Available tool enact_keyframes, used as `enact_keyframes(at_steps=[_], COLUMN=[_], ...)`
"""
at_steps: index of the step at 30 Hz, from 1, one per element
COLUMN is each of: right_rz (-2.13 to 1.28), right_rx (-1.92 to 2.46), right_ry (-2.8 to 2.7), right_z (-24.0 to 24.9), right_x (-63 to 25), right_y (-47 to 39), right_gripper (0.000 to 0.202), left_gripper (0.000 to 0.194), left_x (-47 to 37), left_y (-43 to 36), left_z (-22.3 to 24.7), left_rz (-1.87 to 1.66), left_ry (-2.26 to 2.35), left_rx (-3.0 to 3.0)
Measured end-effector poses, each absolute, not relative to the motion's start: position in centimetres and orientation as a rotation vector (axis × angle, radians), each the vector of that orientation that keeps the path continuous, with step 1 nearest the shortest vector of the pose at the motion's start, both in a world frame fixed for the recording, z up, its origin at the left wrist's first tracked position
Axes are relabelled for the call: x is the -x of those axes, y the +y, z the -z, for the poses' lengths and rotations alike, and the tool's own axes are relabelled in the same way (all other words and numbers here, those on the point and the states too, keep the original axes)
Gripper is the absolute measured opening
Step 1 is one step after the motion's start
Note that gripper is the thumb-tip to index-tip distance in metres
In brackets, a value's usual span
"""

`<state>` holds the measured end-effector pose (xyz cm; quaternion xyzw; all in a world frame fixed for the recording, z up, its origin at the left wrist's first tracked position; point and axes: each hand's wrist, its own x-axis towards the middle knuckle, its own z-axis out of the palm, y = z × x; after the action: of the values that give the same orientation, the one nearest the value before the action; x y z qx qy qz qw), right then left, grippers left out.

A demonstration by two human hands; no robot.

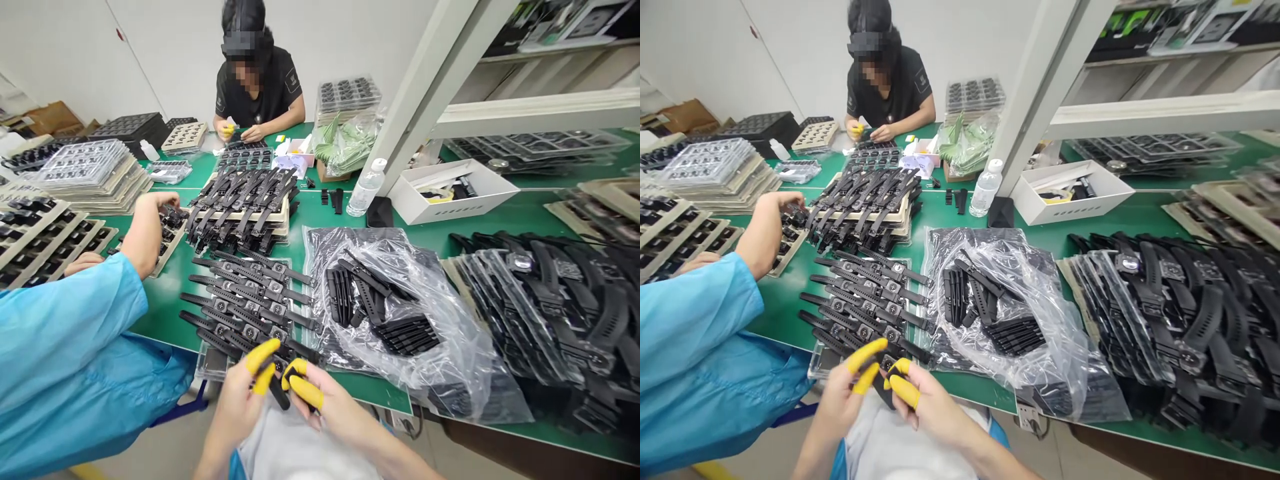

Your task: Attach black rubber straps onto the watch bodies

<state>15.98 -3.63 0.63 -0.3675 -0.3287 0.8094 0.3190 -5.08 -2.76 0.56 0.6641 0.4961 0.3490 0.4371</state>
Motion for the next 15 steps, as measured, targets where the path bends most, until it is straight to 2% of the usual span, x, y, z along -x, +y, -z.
enact_keyframes(at_steps=[3, 6, 10, 15], right_rz=[-2.146, -2.194, -2.234, -2.214], right_rx=[0.905, 0.859, 0.837, 0.781], right_ry=[-0.893, -0.888, -0.670, -0.556], right_z=[0.0, 0.7, 1.4, 2.7], right_x=[-15.4, -15.3, -15.3, -15.0], right_y=[-3.8, -3.8, -3.9, -4.0], right_gripper=[0.053, 0.043, 0.036, 0.047], left_gripper=[0.060, 0.071, 0.070, 0.059], left_x=[4.2, 4.0, 4.2, 3.3], left_y=[-3.5, -3.6, -3.4, -4.4], left_z=[0.2, 1.0, 2.7, 4.5], left_rz=[-0.745, -0.735, -0.813, -0.842], left_ry=[1.200, 1.161, 1.053, 1.217], left_rx=[-1.993, -2.158, -2.245, -2.107])
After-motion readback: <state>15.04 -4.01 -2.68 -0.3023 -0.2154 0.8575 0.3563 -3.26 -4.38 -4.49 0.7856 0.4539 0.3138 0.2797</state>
